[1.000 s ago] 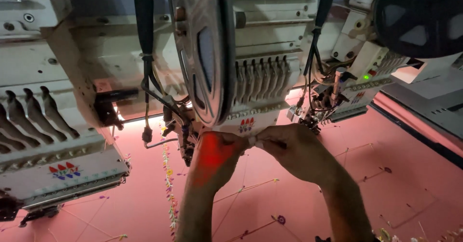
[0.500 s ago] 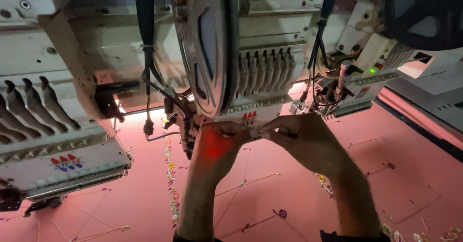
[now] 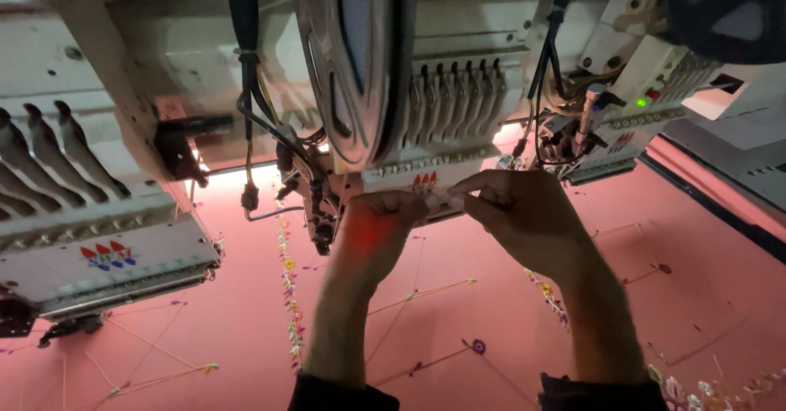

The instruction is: The person removes several spools of pink thread from plastic wrapping and arranges them inside cardboard boxes, then walks to a large embroidery machine to rethread one of its needle heads.

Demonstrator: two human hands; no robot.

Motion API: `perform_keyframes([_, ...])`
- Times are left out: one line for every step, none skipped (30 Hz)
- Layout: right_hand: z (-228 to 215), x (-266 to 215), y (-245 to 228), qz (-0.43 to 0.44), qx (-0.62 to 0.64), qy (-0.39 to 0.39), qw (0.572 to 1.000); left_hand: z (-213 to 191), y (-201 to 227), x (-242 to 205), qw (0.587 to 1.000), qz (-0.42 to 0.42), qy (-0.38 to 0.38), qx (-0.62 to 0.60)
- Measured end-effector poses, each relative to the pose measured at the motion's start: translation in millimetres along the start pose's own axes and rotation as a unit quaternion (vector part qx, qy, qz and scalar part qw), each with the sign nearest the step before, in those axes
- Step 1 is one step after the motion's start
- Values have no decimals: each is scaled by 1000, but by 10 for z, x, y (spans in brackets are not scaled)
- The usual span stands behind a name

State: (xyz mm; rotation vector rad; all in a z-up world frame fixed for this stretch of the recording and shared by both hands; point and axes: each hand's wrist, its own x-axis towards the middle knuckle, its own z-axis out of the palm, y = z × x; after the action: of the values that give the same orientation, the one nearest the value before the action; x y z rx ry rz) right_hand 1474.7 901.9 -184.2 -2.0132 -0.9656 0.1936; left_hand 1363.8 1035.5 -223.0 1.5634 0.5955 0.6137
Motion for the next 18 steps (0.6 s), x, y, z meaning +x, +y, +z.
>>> perform_keyframes([-6,7,24,-17,-10,-2,1000,16,-2,13,1000,6,4,-6])
perform_keyframes([0,-33,5,-16,-11,-3,1000,38,-52,8,1000,5,4,-7])
perform_keyframes([4,-61,-17,-17,1,-3,1000,57,-92,14,1000,-1,3,-17])
perform_keyframes([6,-87,-39,-18,13,-2,1000,78,-130,23,1000,-7,1,-27])
perform_keyframes([0,-74,-26,-18,13,-2,1000,84,-145,41,1000,-7,1,-27])
perform_keyframes([-3,-61,-10,-27,14,0,1000,90,-164,60,1000,-6,0,-27])
perform_keyframes([2,-63,14,-34,14,1,999,98,-199,65,1000,-6,-1,-27])
perform_keyframes([0,-57,41,-32,14,0,999,105,-233,73,1000,-9,-1,-27])
perform_keyframes([2,-49,64,-38,-2,-4,999,107,-266,82,1000,-2,1,-29])
perform_keyframes([4,-40,87,-44,-19,-8,999,107,-298,92,1000,4,4,-31])
perform_keyframes([3,-50,76,-43,-18,-9,999,117,-298,86,1000,2,4,-30])
perform_keyframes([1,-58,64,-50,-19,-10,999,126,-295,80,999,6,2,-40])
perform_keyframes([-3,-64,49,-57,-19,-11,998,134,-287,79,999,10,1,-50])
perform_keyframes([3,-62,57,-56,-19,-11,998,134,-326,108,999,9,0,-50])
perform_keyframes([9,-62,64,-52,-12,-8,999,136,-365,136,999,14,0,-48])
perform_keyframes([16,-62,70,-47,-6,-4,999,135,-405,162,999,19,-1,-46])
perform_keyframes([22,-48,103,-47,-6,-5,999,132,-392,149,999,19,0,-47])
perform_keyframes([30,-35,134,-47,-6,-4,999,128,-379,135,998,16,-3,-53])
